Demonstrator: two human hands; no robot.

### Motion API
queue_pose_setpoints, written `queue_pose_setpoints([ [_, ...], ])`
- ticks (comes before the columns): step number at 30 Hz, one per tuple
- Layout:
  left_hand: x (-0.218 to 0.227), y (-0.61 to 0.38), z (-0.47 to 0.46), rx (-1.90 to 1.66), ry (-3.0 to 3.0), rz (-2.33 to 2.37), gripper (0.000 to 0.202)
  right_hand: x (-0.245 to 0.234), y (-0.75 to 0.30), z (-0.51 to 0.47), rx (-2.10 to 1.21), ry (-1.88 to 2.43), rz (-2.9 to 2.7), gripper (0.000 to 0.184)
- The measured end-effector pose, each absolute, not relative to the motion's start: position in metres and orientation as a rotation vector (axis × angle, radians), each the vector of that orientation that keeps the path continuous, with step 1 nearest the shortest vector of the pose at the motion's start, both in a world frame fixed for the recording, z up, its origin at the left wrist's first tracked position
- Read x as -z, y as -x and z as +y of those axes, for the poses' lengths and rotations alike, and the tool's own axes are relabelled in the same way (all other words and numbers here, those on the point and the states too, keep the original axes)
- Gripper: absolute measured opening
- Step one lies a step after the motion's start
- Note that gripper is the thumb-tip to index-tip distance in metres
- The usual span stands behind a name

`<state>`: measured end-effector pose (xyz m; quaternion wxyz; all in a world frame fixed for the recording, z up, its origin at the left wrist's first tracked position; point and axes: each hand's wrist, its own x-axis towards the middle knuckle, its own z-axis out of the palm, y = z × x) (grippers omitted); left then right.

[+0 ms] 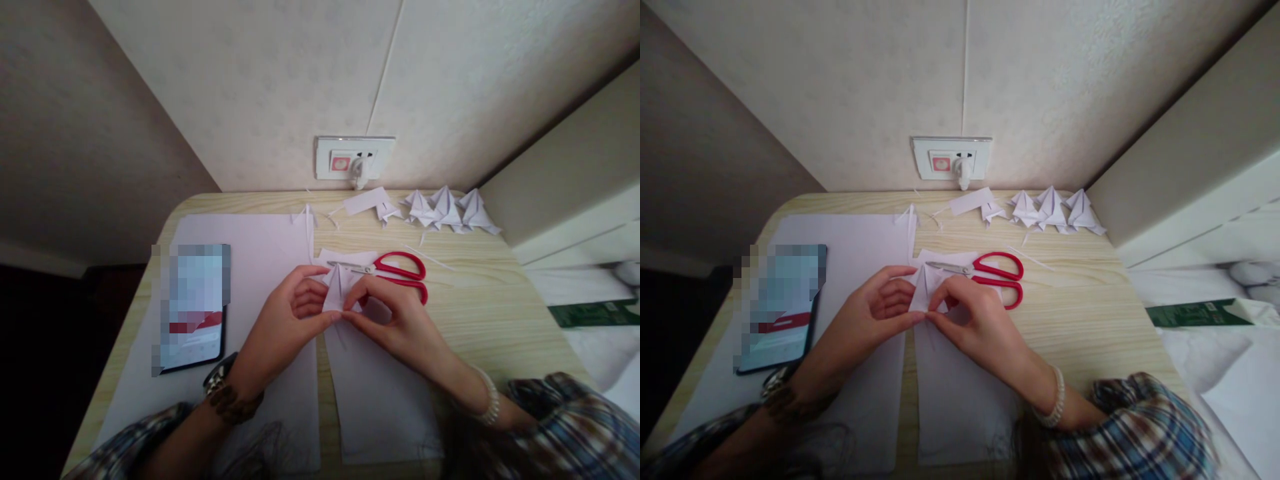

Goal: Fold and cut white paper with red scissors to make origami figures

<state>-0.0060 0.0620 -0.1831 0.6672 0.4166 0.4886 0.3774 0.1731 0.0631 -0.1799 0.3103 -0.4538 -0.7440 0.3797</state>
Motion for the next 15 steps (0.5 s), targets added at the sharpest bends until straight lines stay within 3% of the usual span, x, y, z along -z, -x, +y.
queue_pose_setpoints([
  [15,0.1782,0.0071,0.0624,-0.842,-1.023,1.138,0.042,0.1797,-0.1726,0.0603,-0.988,1.155,-1.989,0.01],
])
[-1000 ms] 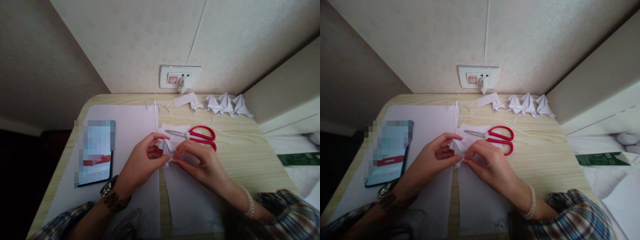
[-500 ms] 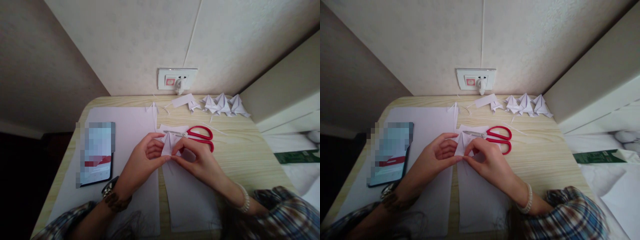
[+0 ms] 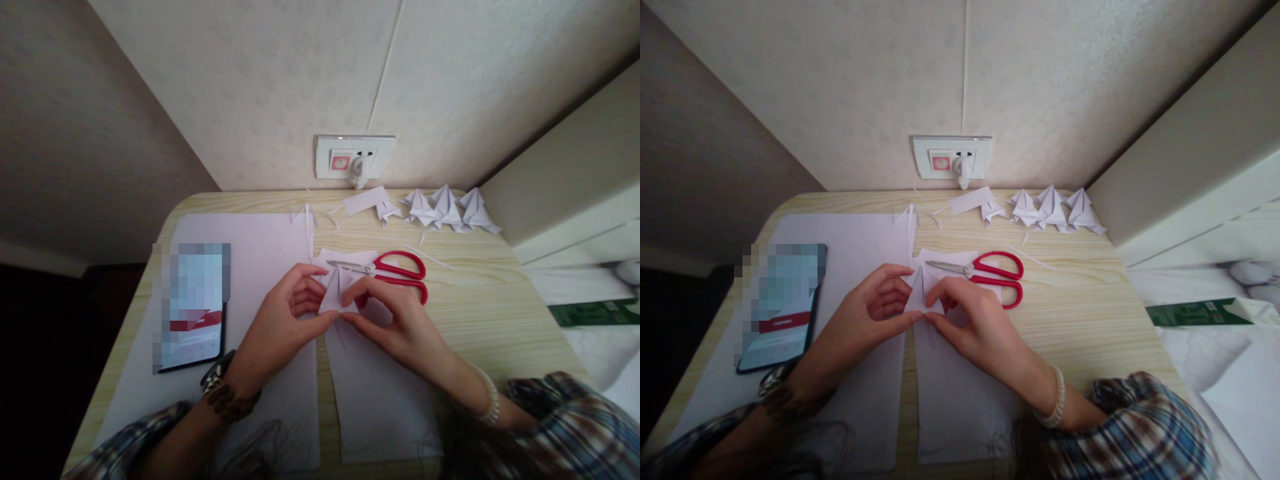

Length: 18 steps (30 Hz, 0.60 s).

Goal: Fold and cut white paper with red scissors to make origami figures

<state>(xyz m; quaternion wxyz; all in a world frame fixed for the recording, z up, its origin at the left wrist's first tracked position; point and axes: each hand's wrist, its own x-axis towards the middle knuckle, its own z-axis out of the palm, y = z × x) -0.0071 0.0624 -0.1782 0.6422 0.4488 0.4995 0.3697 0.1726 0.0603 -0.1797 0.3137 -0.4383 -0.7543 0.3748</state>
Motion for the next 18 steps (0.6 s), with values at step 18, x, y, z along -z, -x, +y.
queue_pose_setpoints([
  [18,0.1815,0.0096,0.0646,-0.869,-0.939,1.122,0.044,0.1832,-0.1704,0.0621,-1.477,1.153,-1.509,0.026],
])
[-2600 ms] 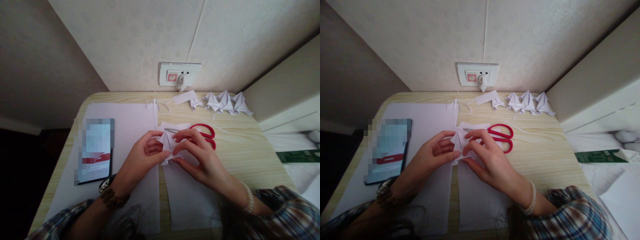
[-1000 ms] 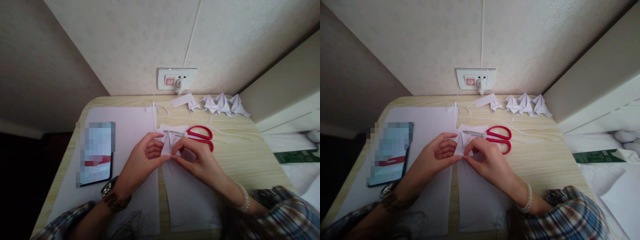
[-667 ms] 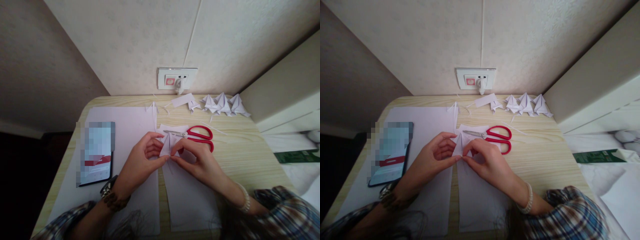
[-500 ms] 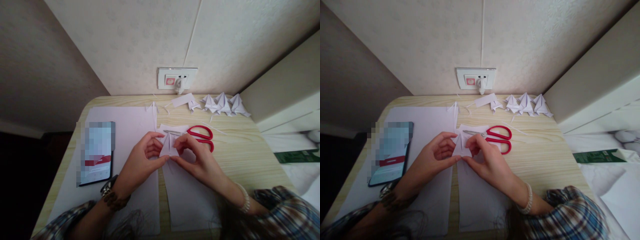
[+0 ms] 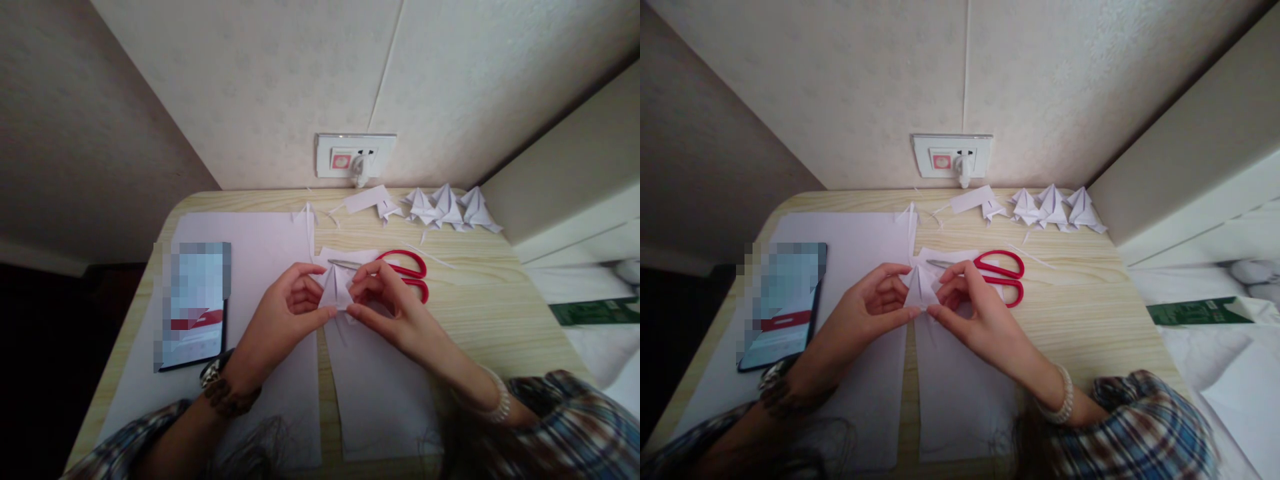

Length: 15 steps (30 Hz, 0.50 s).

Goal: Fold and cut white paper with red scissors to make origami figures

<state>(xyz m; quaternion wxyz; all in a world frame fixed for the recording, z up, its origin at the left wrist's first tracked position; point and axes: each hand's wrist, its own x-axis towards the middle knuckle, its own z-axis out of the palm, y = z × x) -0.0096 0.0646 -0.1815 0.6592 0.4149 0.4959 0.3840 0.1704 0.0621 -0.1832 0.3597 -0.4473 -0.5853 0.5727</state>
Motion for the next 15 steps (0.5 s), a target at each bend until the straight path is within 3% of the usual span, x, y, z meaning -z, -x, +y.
queue_pose_setpoints([
  [5,0.18,0.0104,0.0647,-0.867,-0.905,1.137,0.045,0.1787,-0.1727,0.0651,-1.467,1.186,-1.68,0.012],
  [15,0.1758,0.0088,0.0634,-0.842,-0.98,1.153,0.041,0.1751,-0.1741,0.0645,-1.434,1.3,-1.812,0.017],
])
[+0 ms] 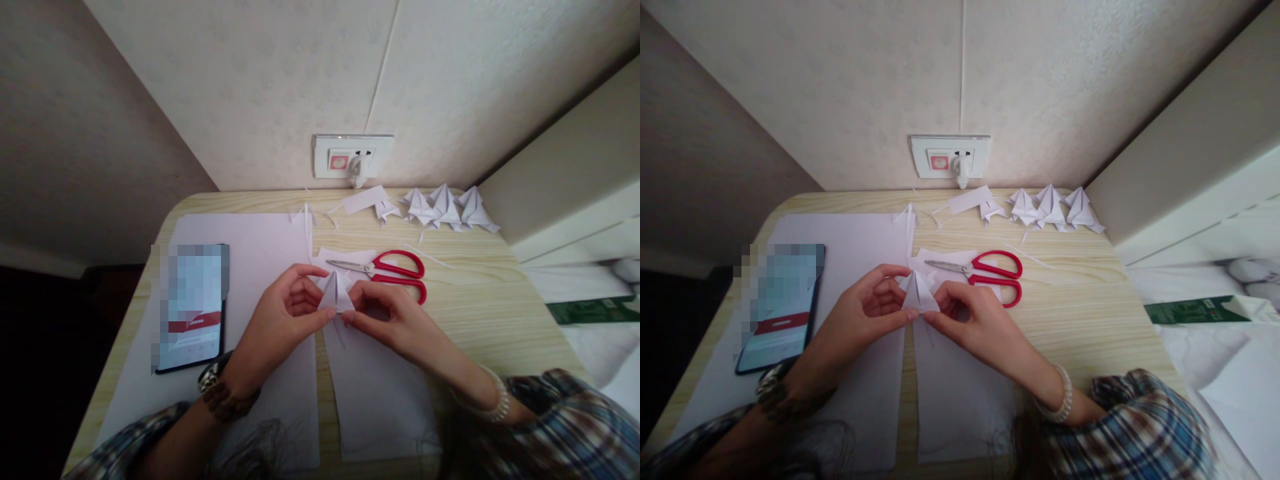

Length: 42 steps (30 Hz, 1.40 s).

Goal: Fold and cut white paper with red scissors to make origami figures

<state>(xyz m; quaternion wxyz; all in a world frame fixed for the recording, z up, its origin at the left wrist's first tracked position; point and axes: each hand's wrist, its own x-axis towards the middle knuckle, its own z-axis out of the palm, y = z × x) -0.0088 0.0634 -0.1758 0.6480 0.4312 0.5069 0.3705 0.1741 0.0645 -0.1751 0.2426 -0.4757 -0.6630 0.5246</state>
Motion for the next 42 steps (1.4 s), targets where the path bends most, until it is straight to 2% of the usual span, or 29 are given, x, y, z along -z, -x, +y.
queue_pose_setpoints([
  [13,0.1753,0.0099,0.0631,-0.797,-0.95,1.072,0.044,0.1741,-0.175,0.0666,-1.576,1.289,-1.715,0.032],
  [18,0.176,0.0143,0.0657,-0.791,-0.879,1.065,0.043,0.1751,-0.1783,0.0667,-1.637,1.278,-1.618,0.032],
  [26,0.1714,0.0171,0.0661,-0.719,-0.766,1.026,0.058,0.1736,-0.18,0.0675,-1.712,1.266,-1.506,0.032],
  [42,0.1725,0.015,0.0652,-0.761,-0.8,1.077,0.049,0.1719,-0.1785,0.0669,-1.711,1.295,-1.519,0.036],
])
